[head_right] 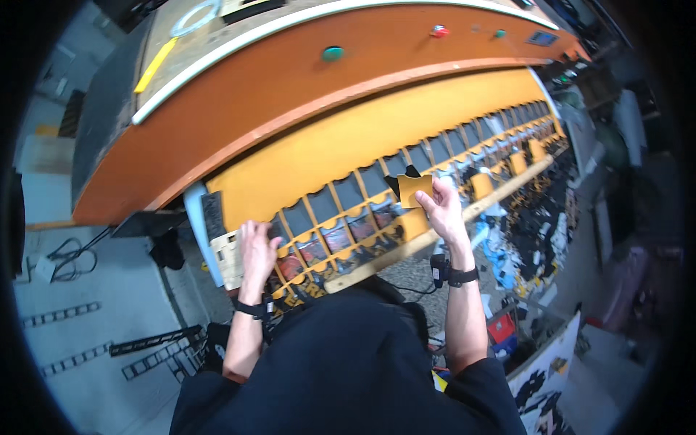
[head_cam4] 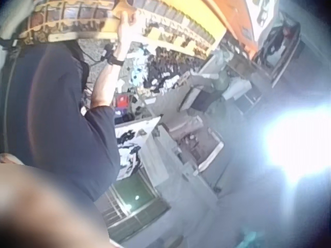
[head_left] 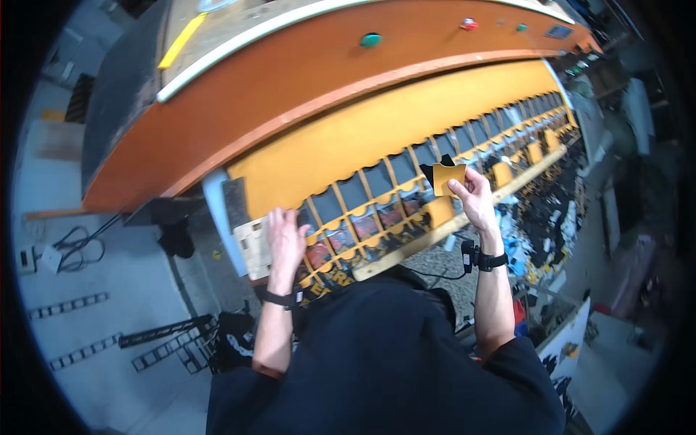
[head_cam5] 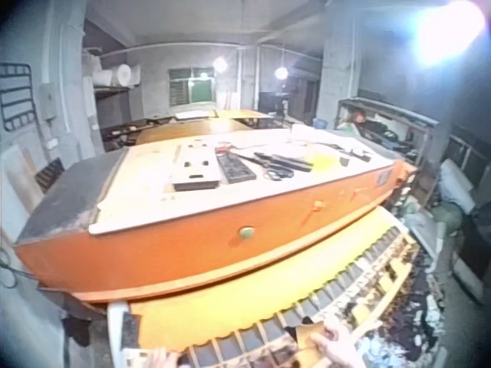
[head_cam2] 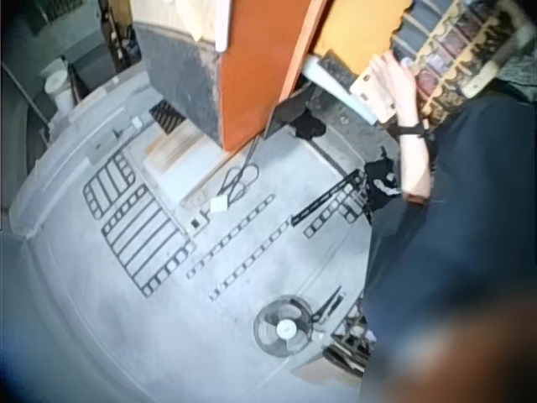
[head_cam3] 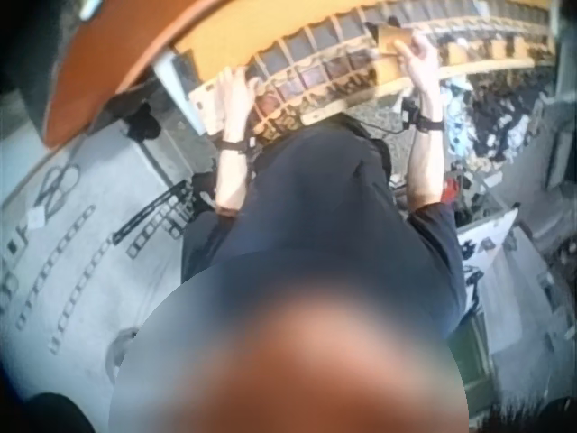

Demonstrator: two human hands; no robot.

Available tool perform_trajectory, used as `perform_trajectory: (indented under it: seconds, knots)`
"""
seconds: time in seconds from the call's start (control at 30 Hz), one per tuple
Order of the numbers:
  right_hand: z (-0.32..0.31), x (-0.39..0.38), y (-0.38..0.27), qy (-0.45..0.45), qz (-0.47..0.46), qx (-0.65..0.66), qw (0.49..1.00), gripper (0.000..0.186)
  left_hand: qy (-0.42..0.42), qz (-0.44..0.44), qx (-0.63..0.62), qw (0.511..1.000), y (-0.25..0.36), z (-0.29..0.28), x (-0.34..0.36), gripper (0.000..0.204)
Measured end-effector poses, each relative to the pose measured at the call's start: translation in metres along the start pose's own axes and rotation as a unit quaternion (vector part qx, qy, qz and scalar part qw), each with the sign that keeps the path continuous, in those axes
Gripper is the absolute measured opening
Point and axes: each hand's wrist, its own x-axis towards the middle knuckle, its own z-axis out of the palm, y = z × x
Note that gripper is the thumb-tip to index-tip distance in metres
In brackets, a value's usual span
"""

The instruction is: Using an industrial leather cutting or die-stamping machine to process small leather components.

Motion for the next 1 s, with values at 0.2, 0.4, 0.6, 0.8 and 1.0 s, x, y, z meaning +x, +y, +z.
perform_trajectory:
  seconds: [0.2, 0.4, 0.6, 0.8, 1.0]
  knots:
    - [-0.023, -0.003, -0.042, -0.176, -0.012, -0.369, 0.913, 0.041, -0.037, -0.011, -0.022, 0.999, -0.009, -0.001, 0.016, 0.026]
    - [-0.020, -0.012, 0.002, 0.063, -0.095, -0.299, 0.947, 0.048, 0.015, 0.002, -0.074, 0.997, -0.008, -0.006, 0.023, 0.015]
    - [-0.048, -0.064, 0.048, 0.082, -0.049, -0.277, 0.956, 0.044, -0.029, 0.039, 0.057, 0.997, 0.005, -0.006, 0.012, 0.033]
    - [-0.042, -0.057, 0.080, 0.078, -0.084, -0.303, 0.946, 0.055, -0.108, 0.013, 0.066, 0.992, 0.003, 0.001, 0.006, 0.030]
    - [-0.004, -0.030, 0.072, 0.083, 0.039, -0.460, 0.883, 0.101, -0.044, -0.145, -0.073, 0.986, 0.012, -0.003, 0.006, 0.025]
